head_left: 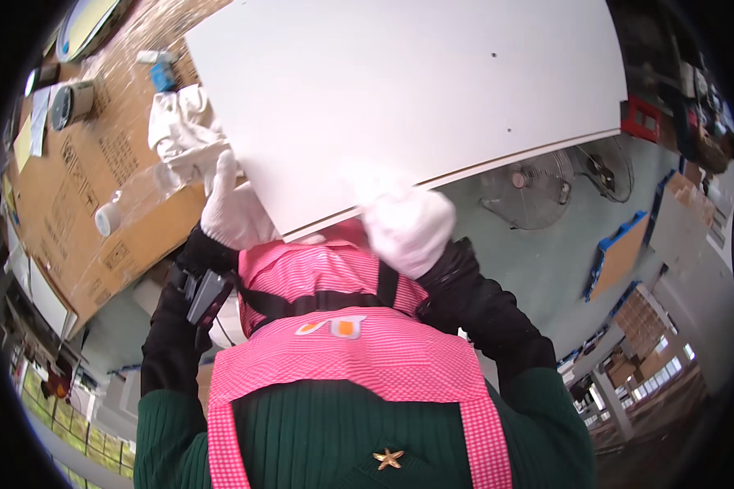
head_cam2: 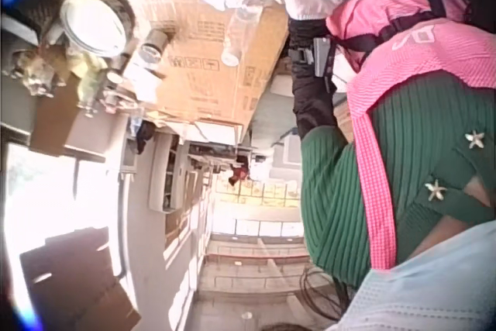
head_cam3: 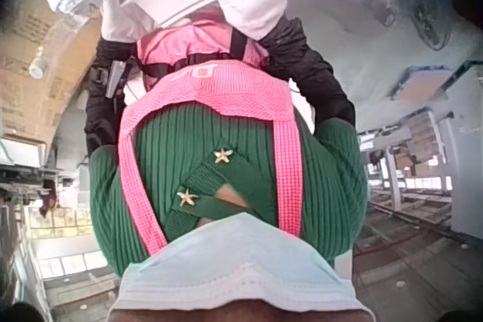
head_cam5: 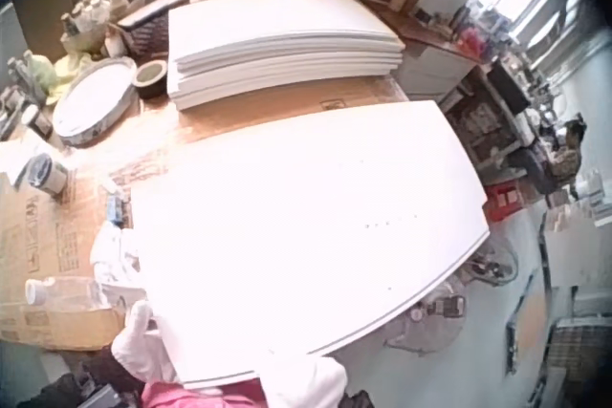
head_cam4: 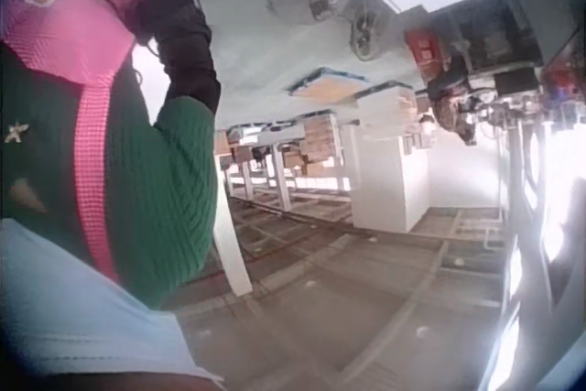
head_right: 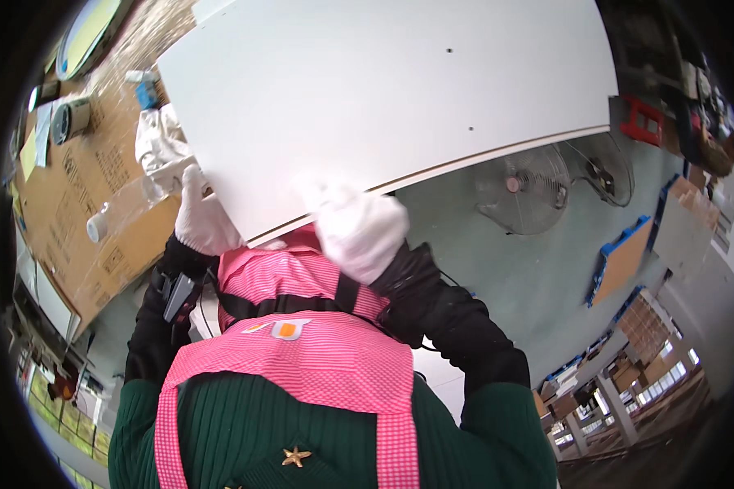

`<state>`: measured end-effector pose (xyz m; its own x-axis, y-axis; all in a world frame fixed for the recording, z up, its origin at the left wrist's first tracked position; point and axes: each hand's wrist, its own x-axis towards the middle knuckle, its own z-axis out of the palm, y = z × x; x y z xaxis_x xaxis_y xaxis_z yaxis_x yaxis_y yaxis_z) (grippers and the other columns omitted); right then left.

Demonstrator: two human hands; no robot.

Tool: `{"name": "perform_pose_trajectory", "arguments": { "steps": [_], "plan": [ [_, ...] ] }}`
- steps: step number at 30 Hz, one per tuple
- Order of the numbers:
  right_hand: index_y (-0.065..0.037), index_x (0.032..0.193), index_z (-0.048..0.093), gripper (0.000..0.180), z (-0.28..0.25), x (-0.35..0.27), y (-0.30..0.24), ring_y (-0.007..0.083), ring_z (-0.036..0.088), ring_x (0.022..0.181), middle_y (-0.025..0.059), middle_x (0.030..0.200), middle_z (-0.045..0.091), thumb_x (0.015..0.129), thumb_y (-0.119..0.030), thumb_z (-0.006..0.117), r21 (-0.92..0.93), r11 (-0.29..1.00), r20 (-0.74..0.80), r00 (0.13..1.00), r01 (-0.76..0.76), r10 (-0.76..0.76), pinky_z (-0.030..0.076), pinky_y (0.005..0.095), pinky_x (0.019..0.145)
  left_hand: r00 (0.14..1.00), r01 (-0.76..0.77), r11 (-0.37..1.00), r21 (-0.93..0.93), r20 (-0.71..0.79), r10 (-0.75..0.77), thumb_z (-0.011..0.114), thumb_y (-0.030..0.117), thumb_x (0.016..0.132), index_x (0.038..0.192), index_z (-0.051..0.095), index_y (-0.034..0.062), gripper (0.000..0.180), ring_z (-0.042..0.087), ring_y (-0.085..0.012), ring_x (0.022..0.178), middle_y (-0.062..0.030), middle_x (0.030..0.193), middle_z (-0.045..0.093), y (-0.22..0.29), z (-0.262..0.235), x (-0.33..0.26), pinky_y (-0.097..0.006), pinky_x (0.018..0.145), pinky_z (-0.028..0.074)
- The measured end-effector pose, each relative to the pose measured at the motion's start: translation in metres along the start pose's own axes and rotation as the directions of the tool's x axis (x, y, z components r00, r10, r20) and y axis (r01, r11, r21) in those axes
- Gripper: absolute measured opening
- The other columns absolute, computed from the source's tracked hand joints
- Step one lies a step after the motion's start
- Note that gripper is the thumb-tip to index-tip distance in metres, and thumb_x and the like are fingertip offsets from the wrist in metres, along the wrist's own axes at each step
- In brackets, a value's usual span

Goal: Cleaning and inspecting white furniture panels with a cloth and a scraper.

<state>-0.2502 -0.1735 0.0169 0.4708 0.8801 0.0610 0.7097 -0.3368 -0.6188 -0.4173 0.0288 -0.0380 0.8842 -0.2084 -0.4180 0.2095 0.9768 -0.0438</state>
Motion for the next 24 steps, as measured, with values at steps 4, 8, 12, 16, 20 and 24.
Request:
{"name": "perform_pose_trajectory", "arguments": {
  "steps": [4, 8, 12, 16, 20, 24],
  "plan": [
    [-0.008, 0.110, 0.073, 0.030, -0.057, -0.014, 0.097, 0.0210, 0.054, 0.059, 0.0072, 0.074, 0.058, 0.082, -0.002, 0.065, -0.266, 0.906, -0.377, 0.900, -0.330, 0.217, 0.044, 0.0327, 0.054, 0.991, -0.006, 0.972, 0.233, -0.129, 0.037, 0.039, 0.071, 0.094, 0.154, 0.022, 0.0069, 0.089, 0.043, -0.0477, 0.134, -0.0224, 0.155, 0.032, -0.002, -0.003, -0.007, -0.074, 0.095, 0.042],
    [-0.006, 0.118, 0.069, 0.029, -0.134, -0.031, 0.219, 0.0228, 0.059, 0.065, 0.0099, 0.078, 0.059, 0.092, -0.014, 0.061, -0.347, 0.734, -0.651, 0.714, -0.584, 0.260, 0.048, 0.0361, 0.061, 0.945, -0.027, 0.937, 0.348, -0.297, 0.137, 0.049, 0.051, 0.100, 0.150, 0.029, 0.0078, 0.069, 0.047, -0.0444, 0.132, -0.0201, 0.149, 0.041, -0.007, -0.016, 0.000, -0.070, 0.095, 0.046],
    [-0.008, 0.110, 0.073, 0.022, -0.096, -0.006, 0.170, 0.0222, 0.061, 0.074, 0.0097, 0.086, 0.063, 0.093, -0.015, 0.060, -0.443, 0.747, -0.462, 0.840, -0.496, 0.283, 0.051, 0.0356, 0.069, 0.820, -0.104, 0.949, 0.296, -0.514, 0.251, 0.050, 0.040, 0.103, 0.142, 0.040, 0.0044, 0.054, 0.055, -0.0328, 0.125, -0.0156, 0.137, 0.053, -0.016, -0.008, 0.004, -0.050, 0.103, 0.049],
    [-0.006, 0.083, 0.067, 0.009, -0.024, 0.022, 0.024, 0.0280, 0.063, 0.066, 0.0121, 0.074, 0.061, 0.075, -0.004, 0.063, 0.105, 0.991, -0.110, 0.990, -0.078, 0.090, 0.051, 0.0381, 0.059, 0.761, -0.170, 0.936, 0.310, -0.562, 0.324, 0.055, 0.039, 0.101, 0.135, 0.047, 0.0038, 0.049, 0.059, -0.0249, 0.117, -0.0117, 0.128, 0.059, -0.024, 0.003, 0.009, -0.041, 0.101, 0.049],
    [-0.009, 0.088, 0.072, 0.016, -0.028, 0.019, 0.069, 0.0258, 0.063, 0.066, 0.0094, 0.077, 0.064, 0.076, -0.004, 0.063, 0.147, 0.988, 0.060, 0.998, -0.040, 0.032, 0.053, 0.0382, 0.060, 0.682, -0.197, 0.898, 0.394, -0.603, 0.415, 0.053, 0.039, 0.103, 0.135, 0.050, 0.0042, 0.047, 0.059, -0.0205, 0.114, -0.0092, 0.127, 0.060, -0.028, -0.002, 0.012, -0.036, 0.100, 0.048],
    [-0.009, 0.096, 0.074, 0.027, -0.079, 0.037, 0.115, 0.0241, 0.062, 0.062, 0.0081, 0.076, 0.065, 0.075, 0.002, 0.061, -0.205, 0.923, -0.237, 0.932, -0.325, 0.275, 0.051, 0.0349, 0.056, 0.590, -0.297, 0.847, 0.442, -0.612, 0.526, 0.050, 0.036, 0.104, 0.136, 0.050, 0.0036, 0.046, 0.057, -0.0166, 0.116, -0.0072, 0.128, 0.059, -0.037, -0.040, 0.014, -0.033, 0.104, 0.045]
  ]
}}
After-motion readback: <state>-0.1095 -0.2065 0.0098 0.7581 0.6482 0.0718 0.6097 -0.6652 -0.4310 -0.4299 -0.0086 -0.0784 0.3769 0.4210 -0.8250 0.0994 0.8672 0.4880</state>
